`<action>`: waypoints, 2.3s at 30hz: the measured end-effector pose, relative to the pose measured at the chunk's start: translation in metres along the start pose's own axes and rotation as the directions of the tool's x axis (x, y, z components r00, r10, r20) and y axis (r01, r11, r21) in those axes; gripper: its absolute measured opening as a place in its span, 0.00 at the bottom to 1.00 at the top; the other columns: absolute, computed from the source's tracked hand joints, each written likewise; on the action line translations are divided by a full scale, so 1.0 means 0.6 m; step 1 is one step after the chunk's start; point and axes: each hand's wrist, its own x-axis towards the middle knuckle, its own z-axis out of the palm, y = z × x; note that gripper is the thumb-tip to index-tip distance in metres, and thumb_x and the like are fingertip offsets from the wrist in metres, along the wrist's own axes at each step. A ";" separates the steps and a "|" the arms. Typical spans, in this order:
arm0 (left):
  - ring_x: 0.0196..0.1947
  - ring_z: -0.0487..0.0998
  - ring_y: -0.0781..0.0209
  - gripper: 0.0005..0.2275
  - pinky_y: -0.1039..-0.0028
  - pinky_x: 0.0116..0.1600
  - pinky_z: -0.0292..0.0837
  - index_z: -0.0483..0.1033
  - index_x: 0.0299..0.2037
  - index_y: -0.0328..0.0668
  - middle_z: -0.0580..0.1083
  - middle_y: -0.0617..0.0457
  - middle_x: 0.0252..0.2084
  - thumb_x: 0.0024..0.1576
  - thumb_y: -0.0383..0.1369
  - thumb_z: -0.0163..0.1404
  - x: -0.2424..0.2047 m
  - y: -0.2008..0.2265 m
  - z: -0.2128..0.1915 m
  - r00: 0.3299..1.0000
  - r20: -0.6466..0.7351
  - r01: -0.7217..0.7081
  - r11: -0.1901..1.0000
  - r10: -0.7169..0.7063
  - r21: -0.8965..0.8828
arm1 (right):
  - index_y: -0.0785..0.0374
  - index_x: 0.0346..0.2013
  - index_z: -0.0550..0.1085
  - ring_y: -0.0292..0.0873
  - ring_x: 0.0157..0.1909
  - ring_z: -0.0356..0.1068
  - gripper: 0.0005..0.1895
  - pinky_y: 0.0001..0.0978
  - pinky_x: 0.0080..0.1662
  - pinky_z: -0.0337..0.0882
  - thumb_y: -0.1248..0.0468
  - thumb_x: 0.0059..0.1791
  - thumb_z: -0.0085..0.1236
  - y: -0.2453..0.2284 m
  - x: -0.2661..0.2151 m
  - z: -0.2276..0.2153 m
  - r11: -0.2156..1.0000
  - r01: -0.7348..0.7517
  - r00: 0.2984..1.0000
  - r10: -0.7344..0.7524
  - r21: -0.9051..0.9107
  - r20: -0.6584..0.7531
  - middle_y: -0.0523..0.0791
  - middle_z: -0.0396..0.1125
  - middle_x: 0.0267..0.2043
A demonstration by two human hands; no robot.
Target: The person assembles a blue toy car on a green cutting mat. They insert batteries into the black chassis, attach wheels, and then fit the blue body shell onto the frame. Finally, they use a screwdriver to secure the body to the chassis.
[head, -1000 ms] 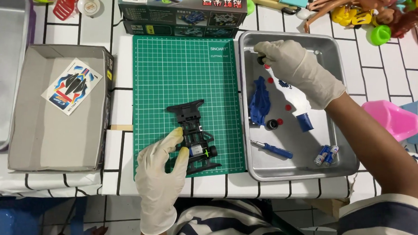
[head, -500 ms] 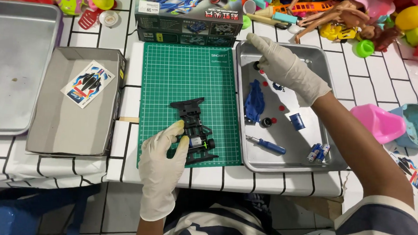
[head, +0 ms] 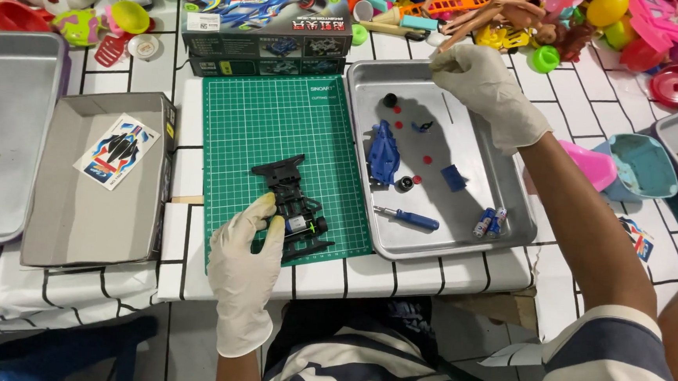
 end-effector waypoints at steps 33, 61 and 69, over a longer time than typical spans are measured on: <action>0.39 0.83 0.60 0.13 0.68 0.49 0.77 0.80 0.51 0.45 0.82 0.56 0.47 0.58 0.34 0.54 0.001 -0.002 0.003 1.000 -0.014 -0.021 0.999 0.020 -0.049 | 0.66 0.42 0.81 0.38 0.33 0.74 0.17 0.33 0.41 0.77 0.72 0.51 0.42 0.034 0.012 0.107 0.994 0.058 0.994 -0.066 -0.088 -0.087 0.43 0.74 0.31; 0.48 0.86 0.52 0.08 0.68 0.52 0.87 0.72 0.49 0.37 0.79 0.43 0.52 0.62 0.29 0.53 -0.048 0.110 0.026 0.950 -0.058 -0.292 0.811 0.307 -0.507 | 0.64 0.73 0.54 0.50 0.60 0.76 0.40 0.37 0.65 0.82 0.84 0.51 0.61 -0.170 -0.281 0.121 0.707 0.684 0.718 -0.696 0.178 0.007 0.57 0.59 0.70; 0.39 0.82 0.60 0.16 0.74 0.48 0.79 0.82 0.49 0.31 0.81 0.50 0.37 0.57 0.36 0.55 -0.050 0.133 0.029 0.873 0.396 0.488 0.492 -0.286 -0.721 | 0.65 0.75 0.51 0.48 0.74 0.64 0.39 0.38 0.67 0.75 0.70 0.55 0.63 -0.177 -0.335 0.138 0.686 0.719 0.693 -0.697 -0.114 0.184 0.51 0.56 0.76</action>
